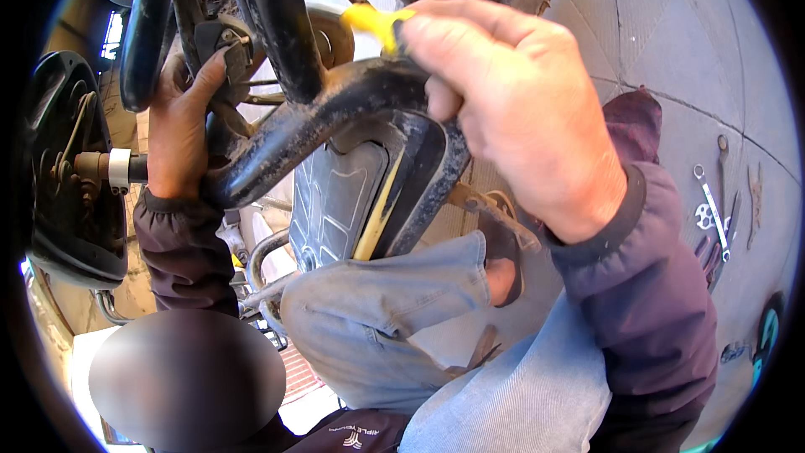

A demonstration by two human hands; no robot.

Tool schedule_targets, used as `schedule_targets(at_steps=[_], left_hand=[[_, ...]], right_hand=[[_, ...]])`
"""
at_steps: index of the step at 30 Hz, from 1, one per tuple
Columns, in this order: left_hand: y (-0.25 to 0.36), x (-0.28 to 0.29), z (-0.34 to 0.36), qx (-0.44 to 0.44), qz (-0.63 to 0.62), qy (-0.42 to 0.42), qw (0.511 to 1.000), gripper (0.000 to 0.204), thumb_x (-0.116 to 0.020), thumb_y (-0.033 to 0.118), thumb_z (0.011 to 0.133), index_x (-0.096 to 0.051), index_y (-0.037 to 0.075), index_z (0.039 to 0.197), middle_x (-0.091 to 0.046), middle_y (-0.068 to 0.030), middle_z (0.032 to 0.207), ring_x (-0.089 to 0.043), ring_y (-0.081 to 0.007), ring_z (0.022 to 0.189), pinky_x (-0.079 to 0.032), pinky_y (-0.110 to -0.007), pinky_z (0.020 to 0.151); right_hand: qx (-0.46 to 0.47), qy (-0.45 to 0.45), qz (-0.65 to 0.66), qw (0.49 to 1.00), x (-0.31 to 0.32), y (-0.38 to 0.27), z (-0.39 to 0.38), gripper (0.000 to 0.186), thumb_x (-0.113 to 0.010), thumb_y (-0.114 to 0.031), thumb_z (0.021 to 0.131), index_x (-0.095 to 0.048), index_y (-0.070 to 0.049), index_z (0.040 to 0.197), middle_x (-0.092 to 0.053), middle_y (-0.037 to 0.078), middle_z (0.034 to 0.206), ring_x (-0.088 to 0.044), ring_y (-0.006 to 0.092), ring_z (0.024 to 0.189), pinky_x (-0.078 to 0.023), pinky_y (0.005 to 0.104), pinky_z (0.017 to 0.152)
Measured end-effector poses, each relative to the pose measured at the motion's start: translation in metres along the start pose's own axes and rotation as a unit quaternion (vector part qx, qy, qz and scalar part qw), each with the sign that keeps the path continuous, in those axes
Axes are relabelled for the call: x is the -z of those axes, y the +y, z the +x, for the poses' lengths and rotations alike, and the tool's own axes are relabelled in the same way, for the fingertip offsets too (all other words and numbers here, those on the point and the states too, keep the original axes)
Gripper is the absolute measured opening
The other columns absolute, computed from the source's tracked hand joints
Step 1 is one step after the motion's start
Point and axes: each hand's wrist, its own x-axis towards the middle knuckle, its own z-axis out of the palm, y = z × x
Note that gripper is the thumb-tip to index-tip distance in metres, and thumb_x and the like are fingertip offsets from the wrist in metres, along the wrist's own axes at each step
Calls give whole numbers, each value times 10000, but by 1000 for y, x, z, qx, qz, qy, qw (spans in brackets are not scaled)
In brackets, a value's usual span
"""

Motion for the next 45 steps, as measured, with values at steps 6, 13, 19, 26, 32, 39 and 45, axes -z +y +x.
schedule_targets(at_steps=[6,13,19,26,32,39,45], left_hand=[[2,2,-1,16,13,1,1000,382,-707,177,823,-585,-23,1126,-642,-71,981,-602,-126,852,-466,-253,797],[4,2,-3,32,-44,-10,998,432,-696,119,819,-540,-23,1196,-627,-91,1060,-596,-135,926,-467,-254,820],[5,8,-11,67,-101,-30,992,496,-701,78,798,-507,-21,1244,-609,-102,1111,-586,-147,978,-475,-273,845],[9,1,7,72,-71,-50,994,508,-761,116,749,-542,-6,1192,-621,-88,1040,-611,-152,901,-491,-280,821],[2,-3,7,38,-73,-52,995,339,-748,196,785,-623,10,1039,-608,-9,858,-556,-83,749,-452,-227,713],[0,0,8,14,0,-65,998,309,-755,206,778,-627,35,1001,-591,13,820,-523,-65,704,-428,-206,652],[-4,4,7,-31,11,-65,997,349,-745,257,788,-617,27,1017,-591,10,815,-524,-70,699,-432,-208,631]], right_hand=[[9,-51,41,998,-12,0,-8,357,-526,-189,926,-559,6,1224,-531,-54,666,-429,-5,537,-320,153,480],[52,-43,-3,998,-10,2,-7,359,-527,-185,928,-563,5,1231,-557,-59,715,-458,-6,590,-352,146,528],[54,-57,-28,997,-8,-1,-7,364,-532,-188,929,-563,10,1233,-588,-44,776,-486,-6,648,-374,145,565],[70,-57,-27,996,-8,3,-7,376,-537,-192,926,-557,20,1236,-614,-19,864,-511,5,692,-411,151,616],[38,-62,-15,997,-9,0,-9,365,-532,-189,928,-560,15,1230,-601,-14,894,-512,5,732,-400,153,623],[-30,-72,4,997,-2,6,-16,458,-532,-158,919,-429,-4,1338,-600,23,897,-542,39,721,-432,174,635],[-101,-40,11,994,2,1,-18,396,-582,-163,851,-488,6,1196,-590,51,909,-559,74,753,-432,195,609]])
